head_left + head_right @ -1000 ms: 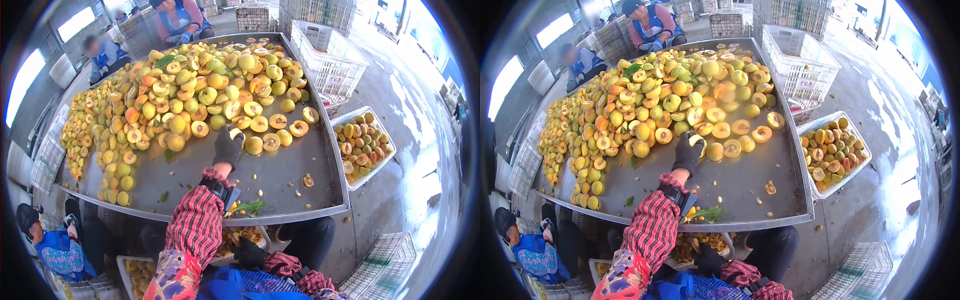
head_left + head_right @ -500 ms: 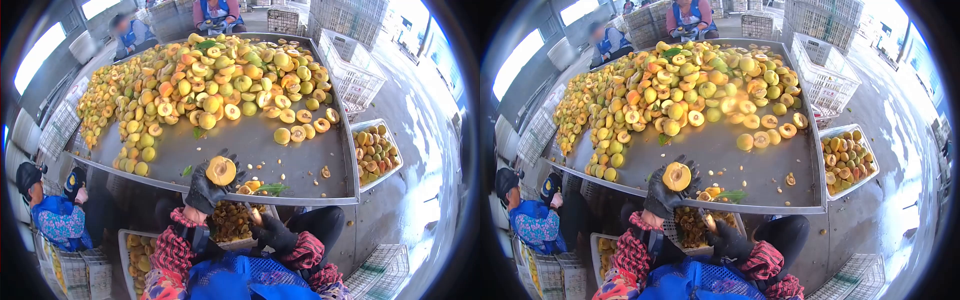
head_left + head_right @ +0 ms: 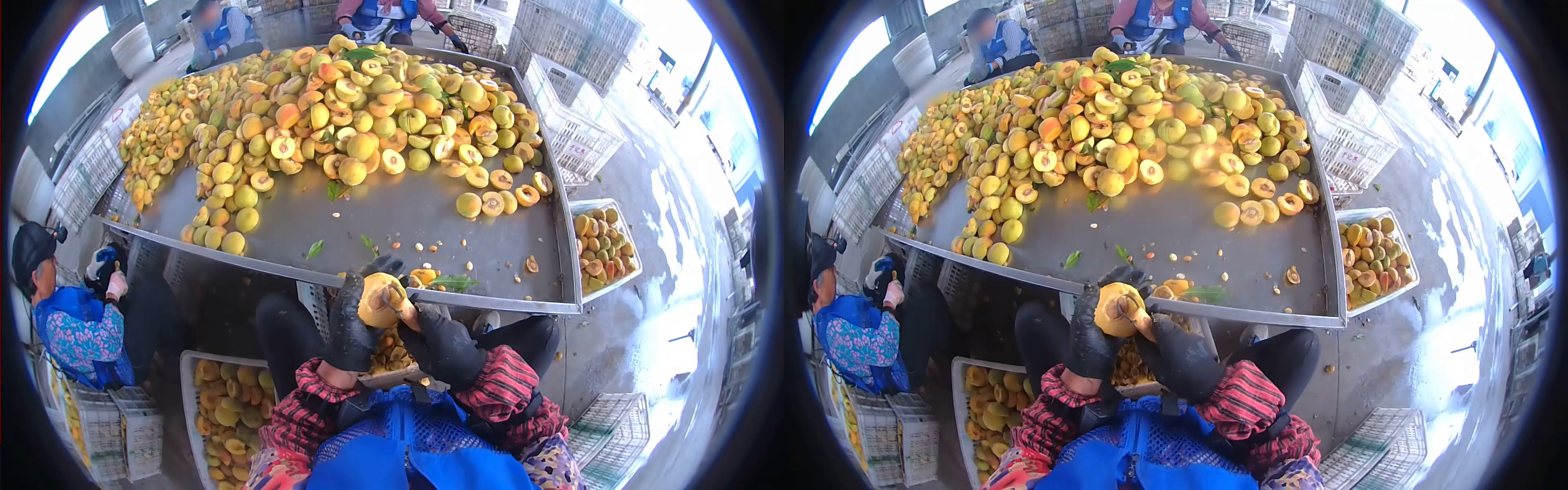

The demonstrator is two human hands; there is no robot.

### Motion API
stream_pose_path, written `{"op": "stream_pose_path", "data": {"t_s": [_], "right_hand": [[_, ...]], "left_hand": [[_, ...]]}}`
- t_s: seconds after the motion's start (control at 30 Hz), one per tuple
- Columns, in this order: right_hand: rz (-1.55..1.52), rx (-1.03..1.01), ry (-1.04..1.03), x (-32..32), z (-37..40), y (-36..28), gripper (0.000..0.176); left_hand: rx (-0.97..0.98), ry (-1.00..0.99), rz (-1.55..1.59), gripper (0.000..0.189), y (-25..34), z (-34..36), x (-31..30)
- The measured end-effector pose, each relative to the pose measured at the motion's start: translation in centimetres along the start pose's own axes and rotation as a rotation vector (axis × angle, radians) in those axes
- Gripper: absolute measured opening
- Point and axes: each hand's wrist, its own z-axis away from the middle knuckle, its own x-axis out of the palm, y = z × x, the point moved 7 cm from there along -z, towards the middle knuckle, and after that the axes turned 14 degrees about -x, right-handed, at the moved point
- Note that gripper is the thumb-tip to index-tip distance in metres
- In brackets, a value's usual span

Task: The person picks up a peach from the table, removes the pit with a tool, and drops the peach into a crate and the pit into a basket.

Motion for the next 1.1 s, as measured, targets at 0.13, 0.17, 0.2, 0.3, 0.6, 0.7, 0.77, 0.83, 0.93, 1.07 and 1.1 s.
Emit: {"op": "stream_pose_path", "data": {"t_s": [0.13, 0.17, 0.2, 0.3, 0.6, 0.7, 0.77, 0.83, 0.93, 1.07, 1.1], "right_hand": [[0.117, 0.033, -0.036, 0.5, -0.1, 0.0, 0.019], [0.156, 0.044, -0.042, 0.7, -0.2, -0.1, 0.019], [0.166, 0.094, -0.092, 1.1, -0.2, 0.2, 0.019], [0.214, 0.172, -0.212, 2.3, -0.1, 1.0, 0.02], [0.091, 0.231, -0.309, 5.1, 1.0, 4.1, 0.024], [-0.057, 0.148, -0.282, 5.5, 1.0, 3.7, 0.026], [-0.217, 0.014, -0.259, 6.4, 1.2, 4.3, 0.027], [-0.453, 0.29, -0.29, 6.3, 1.4, 3.9, 0.029], [-0.679, 0.334, -0.235, 7.1, 1.7, 3.8, 0.025], [-0.515, 0.426, -0.298, 7.5, 1.2, 3.6, 0.023], [-0.403, 0.329, -0.3, 7.7, 1.1, 3.8, 0.024]], "left_hand": [[0.048, 0.003, -0.043, 0.039, 0.2, 0.5, 0.0], [0.076, -0.01, -0.052, 0.039, 0.3, 0.6, 0.1], [0.122, 0.026, -0.206, 0.04, 0.4, 0.7, -0.2], [0.169, 0.073, -0.366, 0.04, -0.7, -0.2, -2.6], [0.502, 0.246, -1.05, 0.021, 1.6, 2.0, -1.2], [0.551, 0.196, -1.221, 0.022, 1.7, 1.3, -1.5], [0.512, 0.18, -1.272, 0.021, 1.2, 0.6, -2.8], [0.451, 0.251, -1.07, 0.022, -0.4, -0.9, -7.3], [0.572, 0.373, -1.024, 0.024, 0.0, 0.0, -7.7], [0.544, 0.36, -1.262, 0.024, 1.0, 0.8, -5.8], [0.57, 0.313, -1.302, 0.024, 1.5, 1.2, -4.8]]}}
